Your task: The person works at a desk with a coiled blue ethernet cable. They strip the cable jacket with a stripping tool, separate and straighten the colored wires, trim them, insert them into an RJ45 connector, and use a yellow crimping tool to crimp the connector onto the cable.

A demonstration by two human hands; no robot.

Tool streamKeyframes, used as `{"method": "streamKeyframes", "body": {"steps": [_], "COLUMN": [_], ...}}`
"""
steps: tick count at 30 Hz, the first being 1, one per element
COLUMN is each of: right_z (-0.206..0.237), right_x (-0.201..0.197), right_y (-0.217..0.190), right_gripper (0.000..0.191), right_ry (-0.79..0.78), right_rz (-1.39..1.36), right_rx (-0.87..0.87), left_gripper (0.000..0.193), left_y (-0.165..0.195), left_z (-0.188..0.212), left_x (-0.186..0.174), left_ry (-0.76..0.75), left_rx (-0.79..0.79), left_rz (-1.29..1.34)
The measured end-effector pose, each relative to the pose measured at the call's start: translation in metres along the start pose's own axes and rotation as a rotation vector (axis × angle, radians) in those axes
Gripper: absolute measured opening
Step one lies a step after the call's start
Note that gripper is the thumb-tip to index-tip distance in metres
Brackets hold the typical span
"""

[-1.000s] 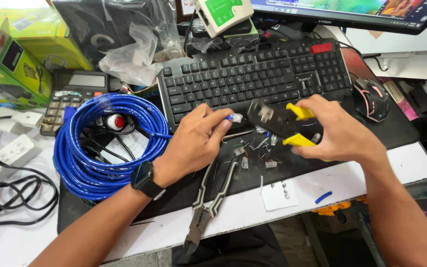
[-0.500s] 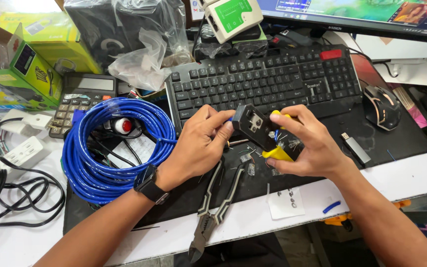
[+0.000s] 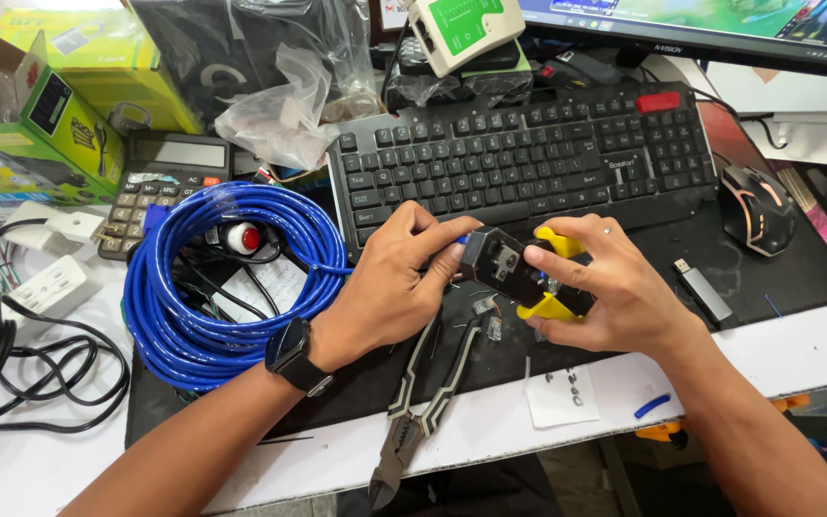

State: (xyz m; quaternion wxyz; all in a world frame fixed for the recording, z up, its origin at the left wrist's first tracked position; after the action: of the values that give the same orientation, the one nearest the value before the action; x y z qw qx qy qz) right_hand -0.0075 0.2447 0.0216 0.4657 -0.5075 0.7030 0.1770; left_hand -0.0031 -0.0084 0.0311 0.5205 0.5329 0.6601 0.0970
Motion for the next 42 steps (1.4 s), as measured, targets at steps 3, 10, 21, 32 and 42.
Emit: {"method": "streamKeyframes", "body": {"steps": [3, 10, 21, 32, 42], "right_z": [0.002, 0.002, 0.002, 0.0, -0.004], "right_x": [-0.001, -0.002, -0.008, -0.003, 0.006], "right_y": [-0.003, -0.007, -0.009, -0.012, -0.021], "right_gripper": [0.086, 0.085, 0.079, 0.079, 0.078], "right_ry": [-0.007, -0.011, 0.017, -0.003, -0.003], "right_rz": [-0.005, -0.029, 0.153, 0.183, 0.215], "right_rx": [0.02, 0.048, 0.008, 0.022, 0.026], "left_gripper": [0.027, 0.027, 0.022, 0.028, 0.038], "left_y": [0.001, 0.001, 0.002, 0.003, -0.002], "left_z": [0.001, 0.001, -0.001, 0.001, 0.004], "left_x": [0.001, 0.002, 0.003, -0.001, 0.006], "left_ry": [0.013, 0.022, -0.11, -0.173, -0.186], "left_rx": [0.015, 0.032, 0.031, 0.085, 0.079], "left_rz": [-0.026, -0.037, 0.016, 0.093, 0.003]}}
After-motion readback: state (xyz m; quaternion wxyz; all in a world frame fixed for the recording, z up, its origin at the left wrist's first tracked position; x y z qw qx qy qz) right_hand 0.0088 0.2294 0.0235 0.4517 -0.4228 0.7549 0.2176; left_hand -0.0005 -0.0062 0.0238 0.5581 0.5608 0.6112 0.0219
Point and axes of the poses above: each hand's wrist, its own z-axis away from the middle knuckle, its own x-axis out of the palm, y = z × x, the point moved 3 cm from there along -z, towards the middle knuckle, and after that the axes turned 6 degrees about -y, right-handed, at the moved point
